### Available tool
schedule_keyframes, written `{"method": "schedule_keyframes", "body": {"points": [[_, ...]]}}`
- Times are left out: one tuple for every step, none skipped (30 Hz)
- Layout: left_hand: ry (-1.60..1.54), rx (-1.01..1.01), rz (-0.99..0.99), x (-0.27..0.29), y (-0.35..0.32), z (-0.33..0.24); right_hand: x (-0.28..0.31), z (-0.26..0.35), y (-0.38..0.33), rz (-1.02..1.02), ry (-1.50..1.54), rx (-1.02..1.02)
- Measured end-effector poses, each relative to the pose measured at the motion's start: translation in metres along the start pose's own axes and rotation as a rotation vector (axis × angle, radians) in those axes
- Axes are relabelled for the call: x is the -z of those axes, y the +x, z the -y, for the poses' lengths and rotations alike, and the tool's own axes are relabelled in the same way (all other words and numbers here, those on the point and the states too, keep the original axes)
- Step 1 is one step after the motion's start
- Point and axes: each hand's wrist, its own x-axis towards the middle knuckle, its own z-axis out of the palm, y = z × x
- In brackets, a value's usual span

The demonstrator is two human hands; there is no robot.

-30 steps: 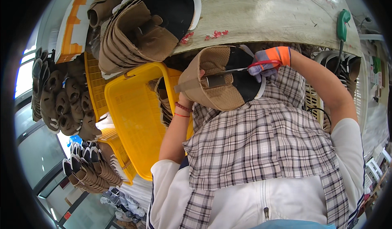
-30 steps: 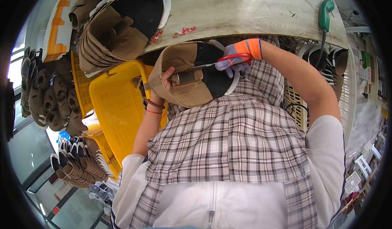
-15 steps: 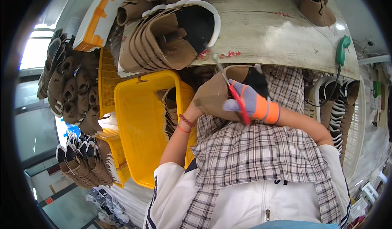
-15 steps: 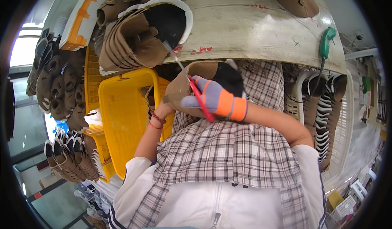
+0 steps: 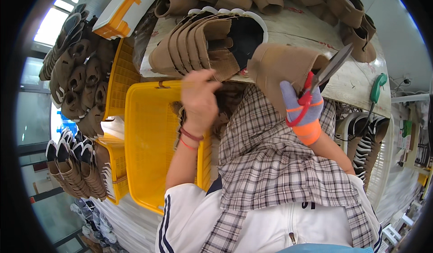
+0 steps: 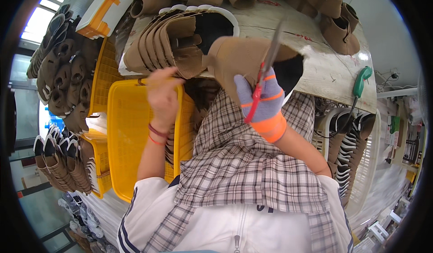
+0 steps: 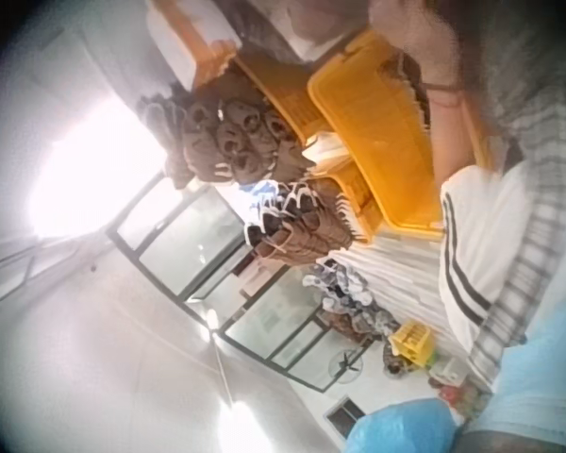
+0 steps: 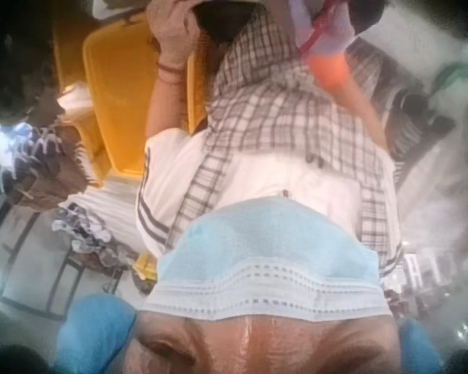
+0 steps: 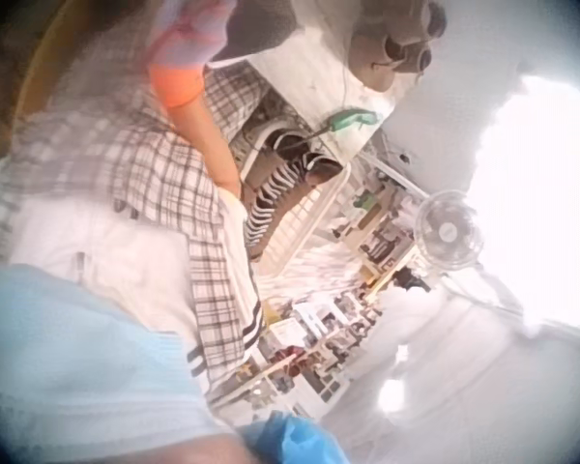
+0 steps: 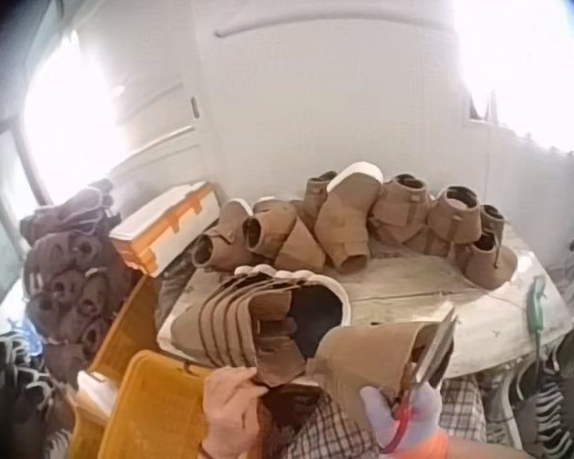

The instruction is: The person repeatedly trims the inner lining of brown shoe uppers using shears. They pick up each upper from a pile, hold it open, cut along the inner edge, and place it back on the pile. The process is repeated for multiple uppers throughout the clip.

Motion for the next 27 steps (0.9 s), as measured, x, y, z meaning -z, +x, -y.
{"method": "schedule_keyframes", "body": {"points": [[0.064, 0.023, -0.090, 0.004, 0.007, 0.016, -0.008, -0.006, 0.004, 0.031, -0.050, 0.001], [0.176, 0.028, -0.200, 0.007, 0.016, 0.028, -0.016, -0.012, 0.008, 0.069, -0.094, -0.001], [0.144, -0.001, -0.218, 0.013, 0.021, 0.032, -0.023, -0.017, 0.014, 0.097, -0.136, 0.000], [0.110, -0.031, -0.236, 0.018, 0.026, 0.035, -0.030, -0.020, 0.018, 0.124, -0.146, -0.065], [0.076, -0.059, -0.261, 0.020, 0.030, 0.039, -0.036, -0.028, 0.024, 0.101, -0.146, -0.031], [-0.029, -0.111, -0.211, 0.010, 0.030, 0.033, -0.042, -0.038, 0.027, 0.086, -0.151, -0.002], [-0.118, -0.012, -0.032, 0.000, 0.032, 0.017, -0.046, -0.044, 0.029, 0.072, -0.155, 0.028], [-0.009, 0.054, 0.109, -0.029, 0.013, 0.018, -0.049, -0.036, 0.033, 0.096, -0.123, -0.072], [-0.001, 0.155, 0.268, -0.040, 0.012, -0.001, -0.050, -0.038, 0.038, 0.053, -0.113, -0.031], [0.027, 0.153, 0.253, -0.060, 0.008, -0.008, -0.050, -0.045, 0.044, 0.006, -0.105, 0.020], [0.058, 0.231, 0.276, -0.072, 0.009, -0.017, -0.047, -0.052, 0.047, -0.036, -0.095, 0.059], [0.143, 0.274, 0.232, -0.087, 0.009, -0.021, -0.039, -0.058, 0.046, -0.004, -0.207, 0.033], [0.227, 0.317, 0.188, -0.100, 0.010, -0.021, -0.033, -0.062, 0.045, -0.001, -0.249, 0.037], [0.305, 0.347, 0.166, -0.109, 0.011, -0.019, -0.029, -0.063, 0.044, -0.006, -0.287, 0.041], [0.384, 0.377, 0.145, -0.115, 0.013, -0.018, -0.026, -0.062, 0.043, -0.011, -0.325, 0.045], [0.462, 0.408, 0.125, -0.120, 0.012, -0.017, -0.023, -0.060, 0.040, 0.004, -0.240, 0.038], [-0.038, 0.573, 0.273, -0.107, 0.019, -0.025, -0.020, -0.058, 0.040, 0.001, -0.217, 0.043], [-0.548, 0.709, 0.415, -0.080, 0.027, -0.040, -0.018, -0.057, 0.040, -0.004, -0.194, 0.046], [-1.065, 0.823, 0.548, -0.060, 0.027, -0.049, -0.017, -0.055, 0.038, -0.007, -0.168, 0.045], [-0.861, 0.550, 0.330, -0.051, 0.019, -0.050, -0.015, -0.053, 0.035, 0.011, -0.175, 0.027], [-0.641, 0.275, 0.125, -0.043, 0.014, -0.046, -0.015, -0.051, 0.034, 0.022, -0.177, 0.007], [-0.417, 0.001, -0.075, -0.033, 0.010, -0.037, -0.016, -0.050, 0.033, 0.034, -0.178, -0.013], [-0.297, -0.003, -0.212, -0.020, 0.013, -0.016, -0.017, -0.049, 0.032, 0.046, -0.182, -0.029], [-0.129, 0.071, -0.237, 0.004, 0.031, 0.001, -0.021, -0.048, 0.031, 0.047, -0.158, -0.006], [-0.011, 0.063, -0.326, 0.010, 0.045, 0.032, -0.031, -0.047, 0.031, 0.054, -0.141, 0.028], [0.064, 0.098, -0.358, 0.015, 0.064, 0.059, -0.042, -0.046, 0.032, 0.063, -0.120, 0.060], [0.199, 0.103, -0.271, 0.015, 0.075, 0.091, -0.054, -0.048, 0.031, 0.090, -0.119, -0.016]]}}
